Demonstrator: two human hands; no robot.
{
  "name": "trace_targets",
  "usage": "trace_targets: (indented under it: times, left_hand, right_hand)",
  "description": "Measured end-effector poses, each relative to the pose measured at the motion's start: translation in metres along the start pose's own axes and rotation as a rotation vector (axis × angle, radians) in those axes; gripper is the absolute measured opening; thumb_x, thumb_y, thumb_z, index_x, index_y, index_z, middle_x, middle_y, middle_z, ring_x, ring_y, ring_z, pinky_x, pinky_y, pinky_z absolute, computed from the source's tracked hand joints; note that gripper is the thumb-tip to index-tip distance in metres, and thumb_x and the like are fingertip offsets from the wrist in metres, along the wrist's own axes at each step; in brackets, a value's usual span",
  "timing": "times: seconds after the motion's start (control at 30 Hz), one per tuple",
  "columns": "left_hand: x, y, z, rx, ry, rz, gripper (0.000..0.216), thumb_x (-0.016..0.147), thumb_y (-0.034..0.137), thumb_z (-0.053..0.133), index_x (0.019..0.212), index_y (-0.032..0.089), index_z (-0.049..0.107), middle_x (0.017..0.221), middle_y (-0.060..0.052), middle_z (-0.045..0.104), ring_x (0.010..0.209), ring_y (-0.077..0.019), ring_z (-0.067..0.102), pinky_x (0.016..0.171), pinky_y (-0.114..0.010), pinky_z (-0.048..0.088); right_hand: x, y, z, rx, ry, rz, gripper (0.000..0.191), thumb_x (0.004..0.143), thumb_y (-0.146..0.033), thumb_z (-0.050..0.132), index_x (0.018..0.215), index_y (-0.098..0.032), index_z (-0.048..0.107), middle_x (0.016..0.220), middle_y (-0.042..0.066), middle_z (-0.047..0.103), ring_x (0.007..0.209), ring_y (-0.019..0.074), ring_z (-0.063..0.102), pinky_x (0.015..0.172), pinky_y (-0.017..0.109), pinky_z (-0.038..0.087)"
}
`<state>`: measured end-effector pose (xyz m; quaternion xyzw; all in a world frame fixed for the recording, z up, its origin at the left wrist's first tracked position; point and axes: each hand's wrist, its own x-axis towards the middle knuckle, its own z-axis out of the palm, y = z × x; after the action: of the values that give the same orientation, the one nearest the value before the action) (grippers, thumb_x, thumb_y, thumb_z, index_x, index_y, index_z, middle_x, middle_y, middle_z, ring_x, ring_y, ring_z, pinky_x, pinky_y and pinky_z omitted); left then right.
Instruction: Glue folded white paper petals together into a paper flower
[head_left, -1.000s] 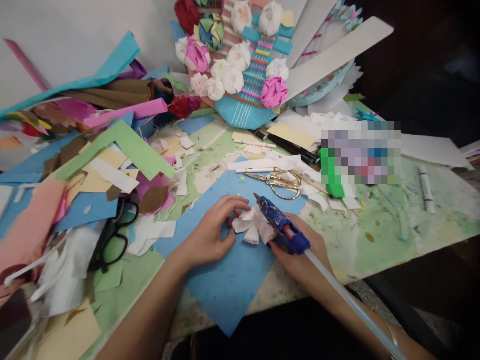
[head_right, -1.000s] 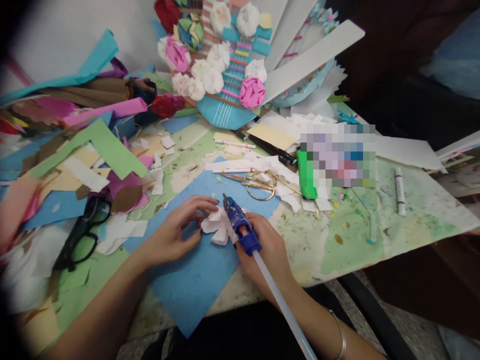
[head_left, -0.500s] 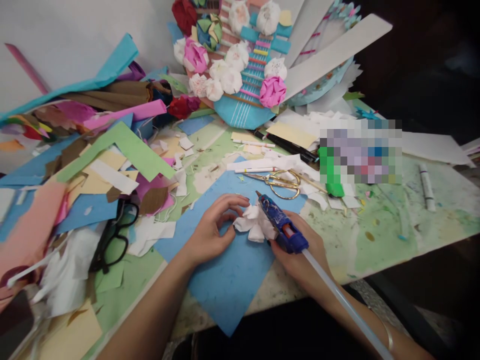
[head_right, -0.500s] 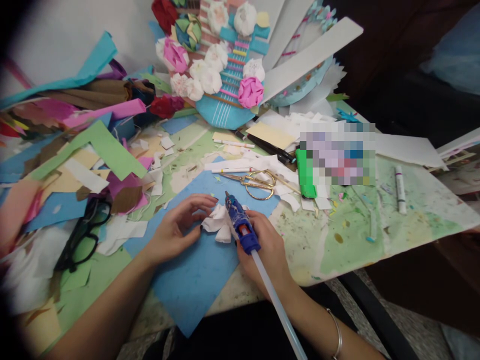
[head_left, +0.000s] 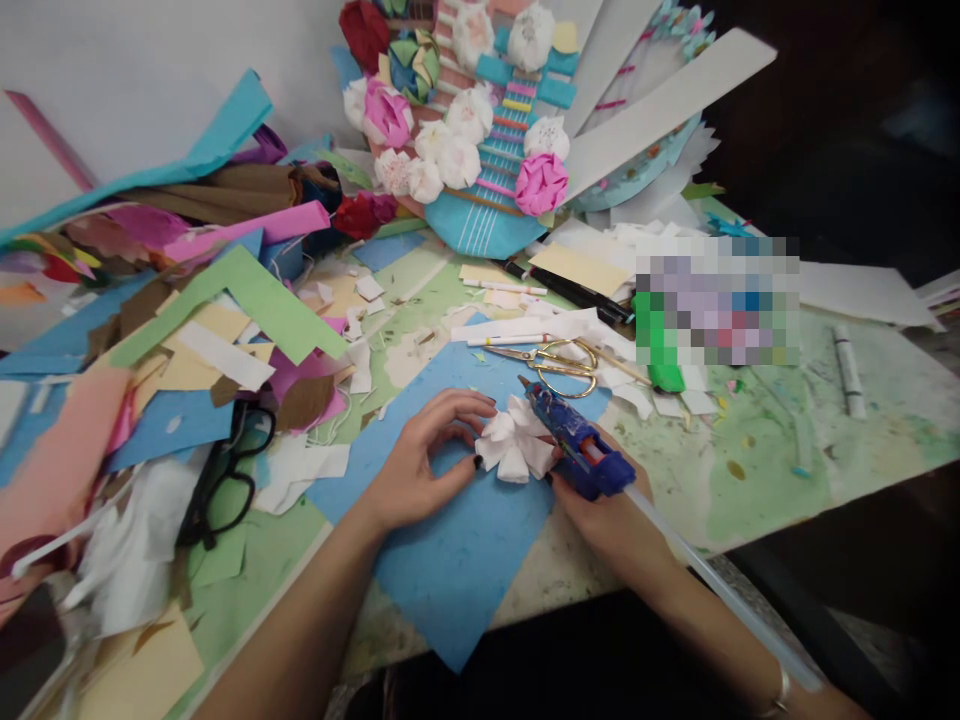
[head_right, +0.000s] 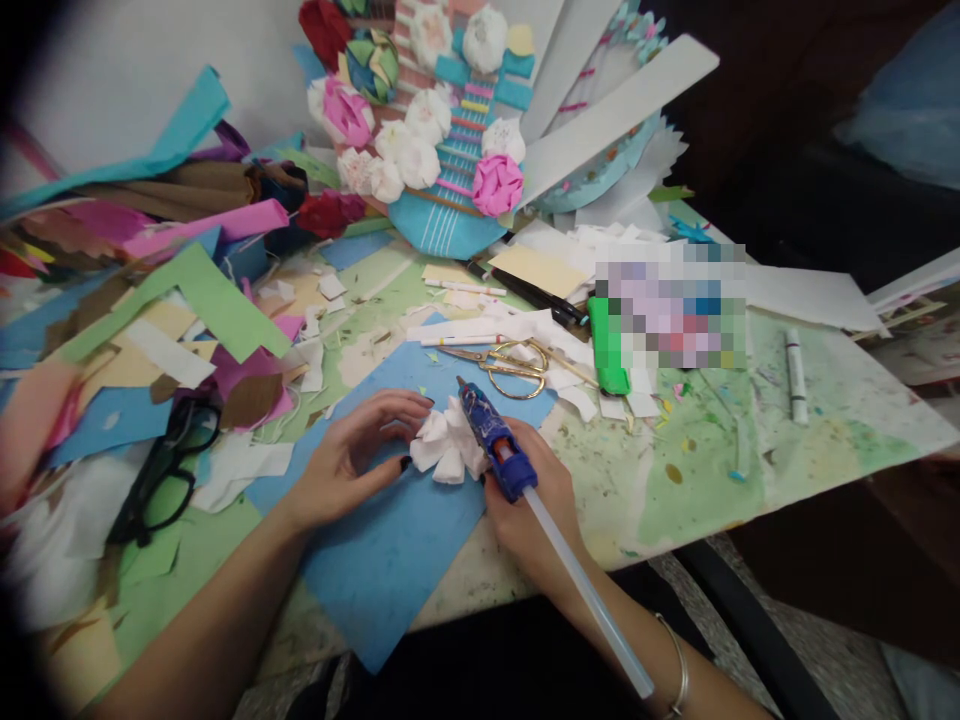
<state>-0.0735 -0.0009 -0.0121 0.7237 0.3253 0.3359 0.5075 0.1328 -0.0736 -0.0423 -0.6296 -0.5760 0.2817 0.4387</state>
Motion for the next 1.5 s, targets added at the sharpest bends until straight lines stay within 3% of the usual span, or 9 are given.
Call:
trace_targets:
  times: [0.2, 0.43, 0.8, 0.93, 1.17, 1.4, 1.5]
  left_hand:
    - [0.001, -0.002, 0.001, -0.054, 0.0, -0.034, 0.026, 0.082, 0.016, 0.06, 0.108, 0.02, 0.06, 0.12, -0.012, 0.054, 0.107, -0.0226, 0.057, 0.086, -0.036, 0.054]
    - [-0.001, -0.005, -0.002, -0.153, -0.05, -0.011, 0.029, 0.083, 0.012, 0.059, 0.11, 0.02, 0.061, 0.125, -0.013, 0.05, 0.116, -0.0254, 0.052, 0.089, -0.038, 0.053]
    - [-0.001, -0.004, 0.003, -0.078, -0.013, -0.008, 0.036, 0.081, 0.009, 0.06, 0.114, 0.022, 0.056, 0.126, -0.012, 0.048, 0.108, -0.0205, 0.054, 0.086, -0.033, 0.053]
    - [-0.002, -0.007, 0.009, -0.003, 0.073, 0.039, 0.05, 0.078, 0.003, 0.055, 0.123, 0.024, 0.05, 0.124, -0.01, 0.047, 0.103, -0.0179, 0.055, 0.086, -0.033, 0.052]
    - [0.0, -0.014, 0.019, 0.328, 0.202, 0.186, 0.05, 0.076, 0.001, 0.053, 0.122, 0.021, 0.049, 0.112, -0.008, 0.05, 0.092, -0.0158, 0.056, 0.079, -0.031, 0.052]
    - [0.001, -0.01, 0.012, 0.566, 0.23, 0.239, 0.025, 0.079, 0.006, 0.063, 0.1, 0.019, 0.062, 0.097, -0.005, 0.055, 0.087, -0.0154, 0.057, 0.076, -0.028, 0.051]
    - [0.0, -0.012, 0.009, 0.579, 0.215, 0.242, 0.023, 0.08, 0.009, 0.066, 0.101, 0.019, 0.065, 0.093, -0.004, 0.057, 0.083, -0.0146, 0.058, 0.075, -0.027, 0.05]
  right_hand:
    - [-0.001, 0.003, 0.0, -0.033, 0.013, 0.02, 0.033, 0.078, -0.02, 0.057, 0.111, -0.028, 0.06, 0.098, 0.003, 0.069, 0.085, 0.025, 0.069, 0.083, 0.041, 0.055]
    - [-0.001, 0.004, 0.001, -0.032, 0.024, 0.03, 0.034, 0.077, -0.018, 0.058, 0.109, -0.027, 0.061, 0.098, 0.004, 0.07, 0.087, 0.026, 0.07, 0.085, 0.042, 0.056]
    - [-0.003, 0.009, 0.002, -0.042, 0.046, 0.029, 0.033, 0.077, -0.018, 0.059, 0.109, -0.027, 0.062, 0.099, 0.004, 0.071, 0.088, 0.0257, 0.07, 0.086, 0.041, 0.055]
    - [-0.001, 0.004, 0.0, -0.066, 0.039, 0.018, 0.03, 0.078, -0.019, 0.058, 0.107, -0.025, 0.063, 0.096, 0.004, 0.071, 0.087, 0.0253, 0.07, 0.085, 0.04, 0.055]
    - [0.001, 0.002, -0.002, -0.084, 0.036, -0.01, 0.03, 0.078, -0.021, 0.057, 0.107, -0.024, 0.062, 0.097, 0.005, 0.071, 0.091, 0.0259, 0.069, 0.089, 0.041, 0.053]
    - [0.001, -0.005, -0.001, 0.027, 0.057, 0.065, 0.022, 0.077, -0.025, 0.059, 0.099, -0.023, 0.063, 0.089, 0.003, 0.072, 0.084, 0.0235, 0.069, 0.08, 0.036, 0.055]
    - [0.0, -0.008, -0.002, 0.087, 0.038, 0.131, 0.015, 0.077, -0.027, 0.059, 0.091, -0.023, 0.062, 0.085, 0.002, 0.072, 0.079, 0.0217, 0.069, 0.073, 0.032, 0.055]
